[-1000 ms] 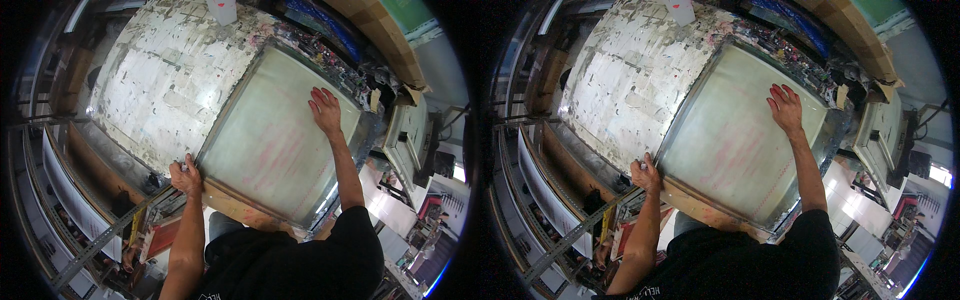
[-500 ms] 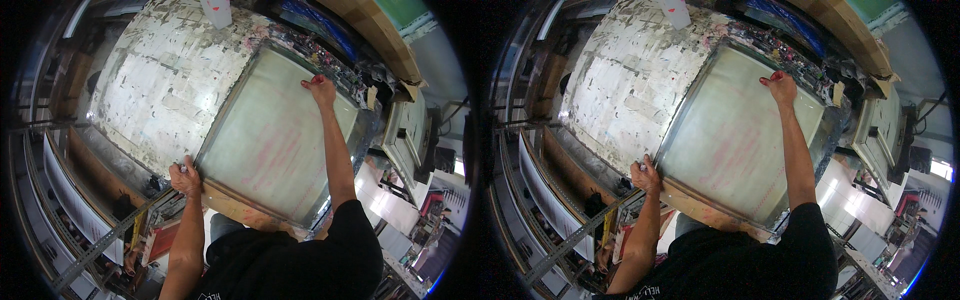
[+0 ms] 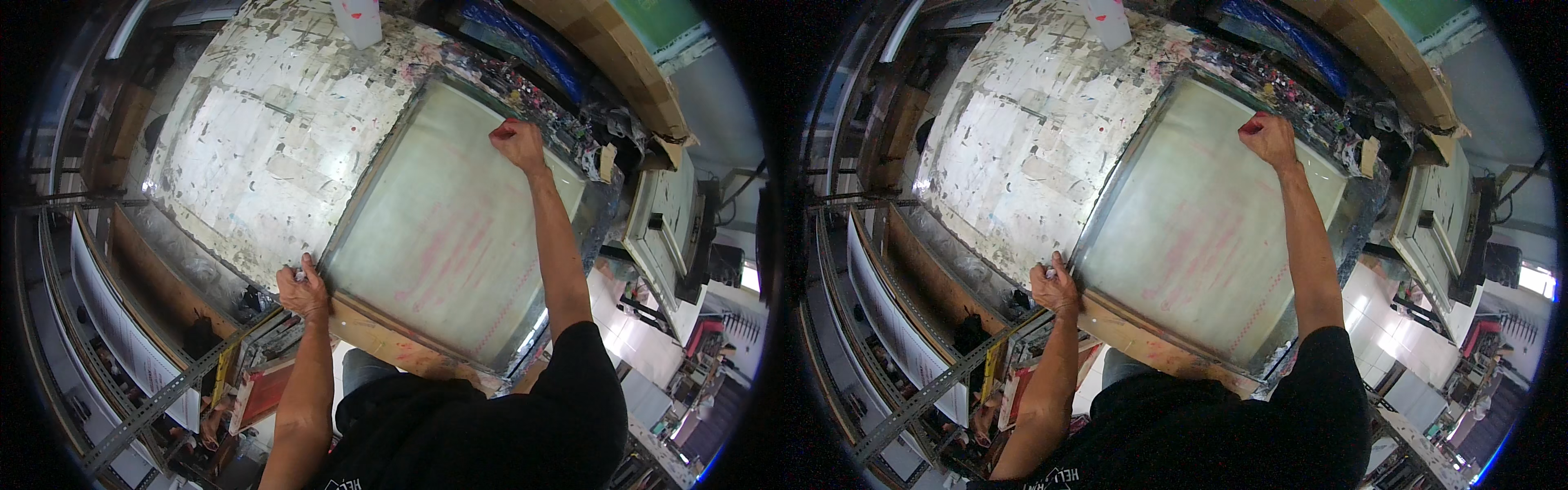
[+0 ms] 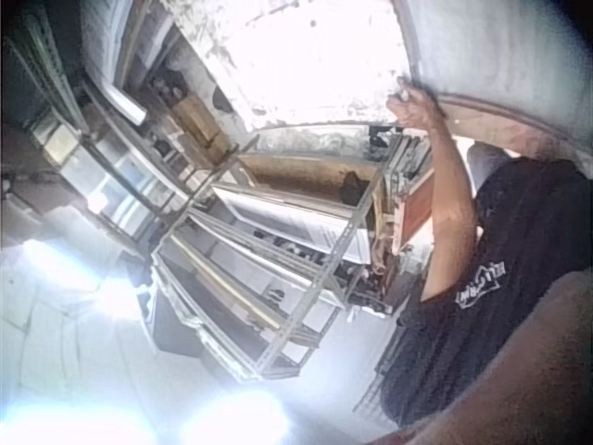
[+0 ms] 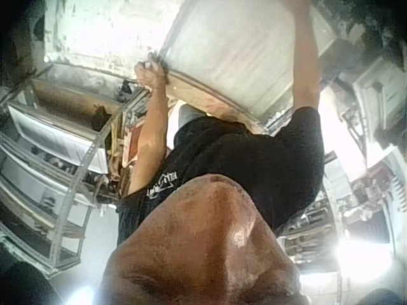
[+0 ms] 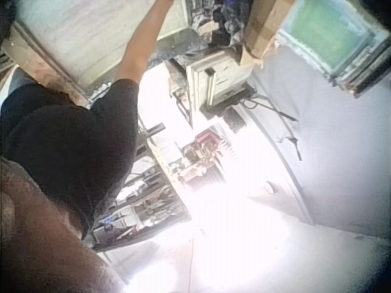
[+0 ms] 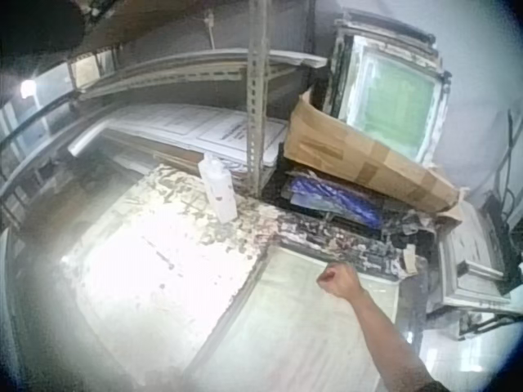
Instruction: The person retrieves a screen printing frame and places it on a workbench. They apply masking tape to the edges of the frame to seal the mesh, then use a cloth to wipe the surface of the frame.
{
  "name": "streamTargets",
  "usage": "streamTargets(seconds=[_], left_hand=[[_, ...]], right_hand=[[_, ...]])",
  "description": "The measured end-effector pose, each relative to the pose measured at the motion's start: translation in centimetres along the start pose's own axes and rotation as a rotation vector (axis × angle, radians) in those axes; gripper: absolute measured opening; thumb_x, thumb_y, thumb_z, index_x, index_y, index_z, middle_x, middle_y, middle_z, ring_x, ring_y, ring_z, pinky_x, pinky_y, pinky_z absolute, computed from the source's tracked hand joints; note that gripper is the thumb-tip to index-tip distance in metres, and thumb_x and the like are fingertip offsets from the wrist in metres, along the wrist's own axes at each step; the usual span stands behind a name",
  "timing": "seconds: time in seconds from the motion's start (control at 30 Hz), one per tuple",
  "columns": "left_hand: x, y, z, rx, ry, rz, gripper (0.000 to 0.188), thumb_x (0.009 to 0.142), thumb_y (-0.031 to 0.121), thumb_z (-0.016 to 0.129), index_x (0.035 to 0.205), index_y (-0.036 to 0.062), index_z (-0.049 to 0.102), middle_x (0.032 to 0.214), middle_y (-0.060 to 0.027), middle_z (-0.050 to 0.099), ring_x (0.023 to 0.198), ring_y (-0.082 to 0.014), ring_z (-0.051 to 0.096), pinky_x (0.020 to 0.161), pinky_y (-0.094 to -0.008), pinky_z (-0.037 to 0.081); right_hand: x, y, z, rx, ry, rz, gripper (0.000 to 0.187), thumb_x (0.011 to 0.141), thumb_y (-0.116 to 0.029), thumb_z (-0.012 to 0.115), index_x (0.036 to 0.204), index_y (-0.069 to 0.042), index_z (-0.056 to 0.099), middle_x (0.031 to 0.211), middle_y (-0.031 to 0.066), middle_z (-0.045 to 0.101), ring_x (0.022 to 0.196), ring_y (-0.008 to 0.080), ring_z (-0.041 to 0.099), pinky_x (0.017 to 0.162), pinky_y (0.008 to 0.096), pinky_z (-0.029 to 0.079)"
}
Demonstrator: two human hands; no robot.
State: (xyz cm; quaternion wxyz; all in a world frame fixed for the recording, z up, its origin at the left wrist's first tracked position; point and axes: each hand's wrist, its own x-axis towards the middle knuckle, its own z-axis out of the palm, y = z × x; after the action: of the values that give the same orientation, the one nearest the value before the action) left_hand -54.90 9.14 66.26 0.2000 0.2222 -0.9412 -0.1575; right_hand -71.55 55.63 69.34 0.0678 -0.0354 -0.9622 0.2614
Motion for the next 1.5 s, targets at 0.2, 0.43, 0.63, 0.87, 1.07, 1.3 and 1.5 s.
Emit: streamTargets(seconds=[0.2,0.43,0.63,0.87,1.07,1.3,1.5], left_hand=[[0.1,0.7,-0.4,0.0,-0.022,-0.025,0.045,0.082,0.04,0.072,0.074,0.0016,0.052,0.068,-0.0157,0.054,0.059,-0.0349,0.054,0.055,-0.0437,0.043],[0.0,0.3,0.0,-0.042,-0.008,-0.02,0.047,0.084,0.04,0.07,0.071,0.0015,0.046,0.069,-0.0161,0.048,0.06,-0.0385,0.049,0.056,-0.0462,0.038],[0.0,0.2,0.1,-0.009,0.0,0.018,0.046,0.084,0.038,0.071,0.07,0.0013,0.046,0.069,-0.016,0.048,0.06,-0.0384,0.049,0.055,-0.0465,0.038],[0.0,0.5,0.0,-0.029,-0.014,-0.004,0.049,0.084,0.042,0.07,0.069,0.0022,0.046,0.069,-0.0158,0.048,0.06,-0.038,0.049,0.055,-0.0463,0.038],[0.0,0.0,0.2,0.011,-0.006,-0.005,0.048,0.084,0.044,0.07,0.072,0.0024,0.048,0.069,-0.0153,0.051,0.06,-0.0368,0.051,0.056,-0.0455,0.039],[-0.1,0.2,0.1,0.006,-0.004,-0.011,0.048,0.083,0.044,0.07,0.072,0.0026,0.048,0.069,-0.0157,0.051,0.061,-0.0382,0.05,0.056,-0.0464,0.039],[0.0,0.3,-0.1,-0.007,-0.003,0.005,0.049,0.083,0.045,0.07,0.072,0.0027,0.047,0.07,-0.0158,0.051,0.06,-0.0387,0.05,0.055,-0.0467,0.039]], right_hand=[[1.0,2.2,0.3,0.217,-0.115,0.072,0.019,0.07,-0.019,0.076,0.08,-0.004,0.073,0.075,0.012,0.07,0.068,0.0189,0.068,0.064,0.0321,0.052],[1.2,1.2,-0.2,0.225,-0.11,0.105,0.019,0.069,-0.019,0.077,0.077,-0.003,0.072,0.069,0.0089,0.068,0.062,0.014,0.062,0.061,0.0303,0.049],[1.0,1.7,0.3,0.27,-0.133,0.183,0.021,0.07,-0.019,0.08,0.069,-0.003,0.067,0.064,0.002,0.063,0.061,0.0071,0.055,0.059,0.0267,0.045],[1.2,1.1,0.6,0.136,-0.092,0.245,0.025,0.066,-0.032,0.079,0.07,-0.01,0.07,0.065,0.0044,0.066,0.06,0.0167,0.061,0.06,0.0329,0.048],[1.5,0.4,0.5,0.057,-0.13,0.277,0.026,0.064,-0.037,0.077,0.069,-0.012,0.07,0.065,0.0045,0.066,0.063,0.0193,0.063,0.063,0.0357,0.05],[1.4,-0.1,0.4,0.06,-0.112,0.283,0.024,0.063,-0.033,0.075,0.068,-0.011,0.069,0.064,0.0062,0.065,0.061,0.0204,0.063,0.063,0.0358,0.05],[1.5,-0.5,0.2,0.056,-0.112,0.275,0.024,0.063,-0.031,0.075,0.068,-0.008,0.069,0.063,0.0075,0.065,0.061,0.0206,0.062,0.062,0.0355,0.049]])
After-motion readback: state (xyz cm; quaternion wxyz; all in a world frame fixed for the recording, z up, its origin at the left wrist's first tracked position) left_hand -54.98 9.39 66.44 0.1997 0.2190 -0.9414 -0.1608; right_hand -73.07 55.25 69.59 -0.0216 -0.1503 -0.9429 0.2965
